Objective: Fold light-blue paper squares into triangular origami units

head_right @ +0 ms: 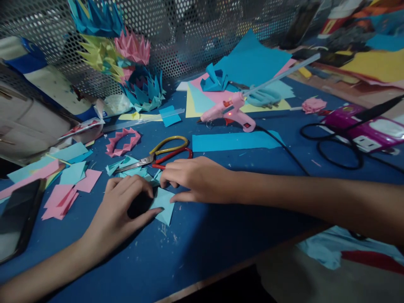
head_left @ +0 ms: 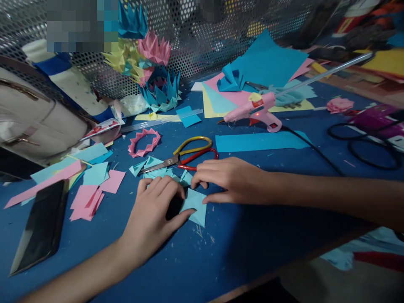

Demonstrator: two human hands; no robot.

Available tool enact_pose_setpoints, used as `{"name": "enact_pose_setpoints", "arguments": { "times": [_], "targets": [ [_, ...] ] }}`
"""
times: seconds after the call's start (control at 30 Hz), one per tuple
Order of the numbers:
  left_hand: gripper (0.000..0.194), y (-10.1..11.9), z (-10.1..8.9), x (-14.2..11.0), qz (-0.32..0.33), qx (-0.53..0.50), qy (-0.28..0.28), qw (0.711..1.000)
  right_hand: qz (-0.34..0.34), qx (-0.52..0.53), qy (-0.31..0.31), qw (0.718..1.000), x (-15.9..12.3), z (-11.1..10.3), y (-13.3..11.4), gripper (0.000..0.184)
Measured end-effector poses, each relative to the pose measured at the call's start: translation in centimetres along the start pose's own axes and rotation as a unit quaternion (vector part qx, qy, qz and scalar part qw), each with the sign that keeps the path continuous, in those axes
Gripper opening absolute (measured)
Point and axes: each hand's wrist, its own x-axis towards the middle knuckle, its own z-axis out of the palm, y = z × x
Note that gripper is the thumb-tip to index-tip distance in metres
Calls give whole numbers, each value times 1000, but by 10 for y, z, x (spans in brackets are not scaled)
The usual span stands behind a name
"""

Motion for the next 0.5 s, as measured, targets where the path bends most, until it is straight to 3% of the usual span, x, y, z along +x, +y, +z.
{"name": "enact_pose_setpoints", "arguments": {
  "times": [0.1,0.2,0.27,0.37,0.5],
  "targets": [
    [27,0,0,-2,-7,17,14,1000,-3,16,-3,1000,0,-1,-1,20],
    [20,1,0,-5,10,-14,20,1000,-10,24,-3,1000,0,-2,-1,13],
    [13,1,0,-7,37,-16,33,999,-12,22,1,1000,0,-2,-1,10],
    [19,0,2,-10,88,32,68,993,-7,18,7,1000,2,-3,-1,12],
    [26,-2,3,-14,126,81,68,986,-17,13,11,1000,2,-3,1,10]
  ]
}}
